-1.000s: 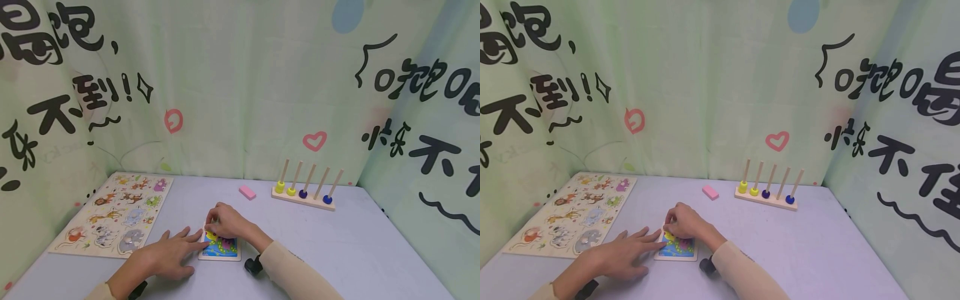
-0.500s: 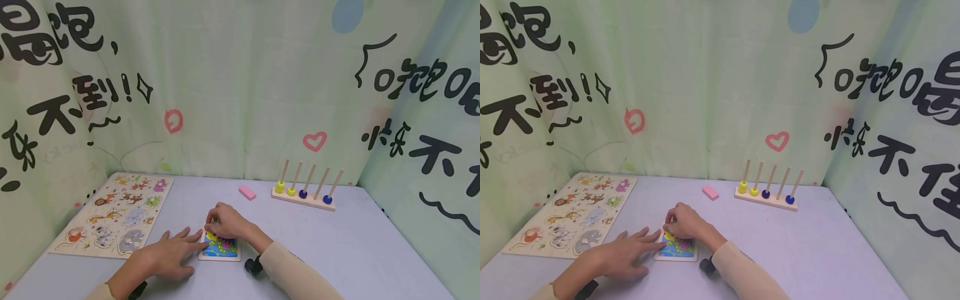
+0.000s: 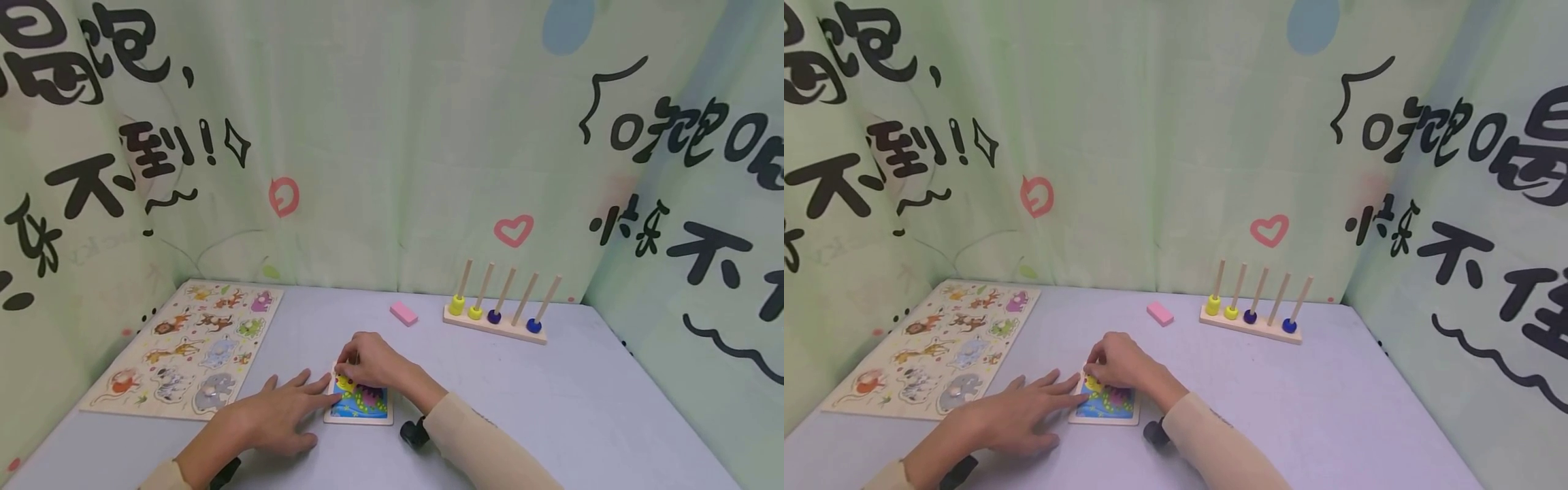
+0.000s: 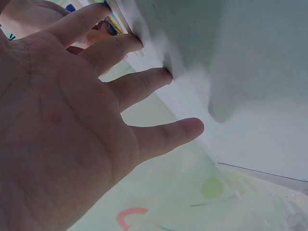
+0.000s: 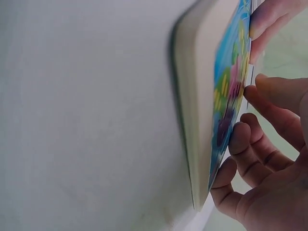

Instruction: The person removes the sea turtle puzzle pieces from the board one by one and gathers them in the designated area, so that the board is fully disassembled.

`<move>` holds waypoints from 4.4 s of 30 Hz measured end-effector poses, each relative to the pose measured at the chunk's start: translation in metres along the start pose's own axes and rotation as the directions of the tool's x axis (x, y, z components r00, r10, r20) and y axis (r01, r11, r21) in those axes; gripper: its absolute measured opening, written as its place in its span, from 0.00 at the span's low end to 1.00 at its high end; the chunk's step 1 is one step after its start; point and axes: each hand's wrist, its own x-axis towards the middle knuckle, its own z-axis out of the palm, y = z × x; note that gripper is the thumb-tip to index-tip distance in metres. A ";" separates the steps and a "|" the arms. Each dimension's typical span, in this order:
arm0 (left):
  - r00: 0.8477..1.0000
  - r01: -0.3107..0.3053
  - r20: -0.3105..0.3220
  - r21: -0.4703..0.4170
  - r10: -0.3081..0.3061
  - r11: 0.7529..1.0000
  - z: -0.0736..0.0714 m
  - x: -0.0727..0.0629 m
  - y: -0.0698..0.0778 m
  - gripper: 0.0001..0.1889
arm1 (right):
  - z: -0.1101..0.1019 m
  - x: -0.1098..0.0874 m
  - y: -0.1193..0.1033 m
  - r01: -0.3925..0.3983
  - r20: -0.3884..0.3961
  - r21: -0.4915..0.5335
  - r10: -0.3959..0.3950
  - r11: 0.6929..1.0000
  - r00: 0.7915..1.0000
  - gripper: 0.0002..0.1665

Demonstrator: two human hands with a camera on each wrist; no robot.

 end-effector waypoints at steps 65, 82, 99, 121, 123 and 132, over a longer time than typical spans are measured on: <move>1.000 -0.006 -0.006 0.015 0.006 1.000 -0.001 0.001 0.001 0.35 | -0.002 0.005 0.001 -0.011 0.024 -0.001 0.011 1.000 1.000 0.04; 1.000 -0.012 -0.017 0.010 0.012 1.000 0.000 -0.002 0.000 0.35 | -0.001 0.003 -0.001 -0.017 0.024 -0.008 0.018 1.000 1.000 0.04; 1.000 -0.006 -0.008 0.014 0.006 1.000 0.000 -0.001 0.000 0.36 | -0.004 0.002 0.001 -0.017 0.040 -0.008 0.018 1.000 0.999 0.06; 1.000 0.000 -0.010 0.012 0.000 1.000 0.001 0.000 0.000 0.35 | -0.008 -0.002 0.005 -0.016 0.082 0.008 0.015 1.000 0.997 0.15; 1.000 0.003 -0.011 0.012 -0.002 1.000 0.000 0.000 0.000 0.35 | -0.007 -0.002 0.006 -0.014 0.082 0.007 0.013 1.000 0.997 0.15; 1.000 0.008 -0.012 0.020 -0.008 1.000 0.000 0.000 0.001 0.35 | -0.006 -0.001 0.006 -0.021 0.074 0.003 0.021 1.000 0.997 0.17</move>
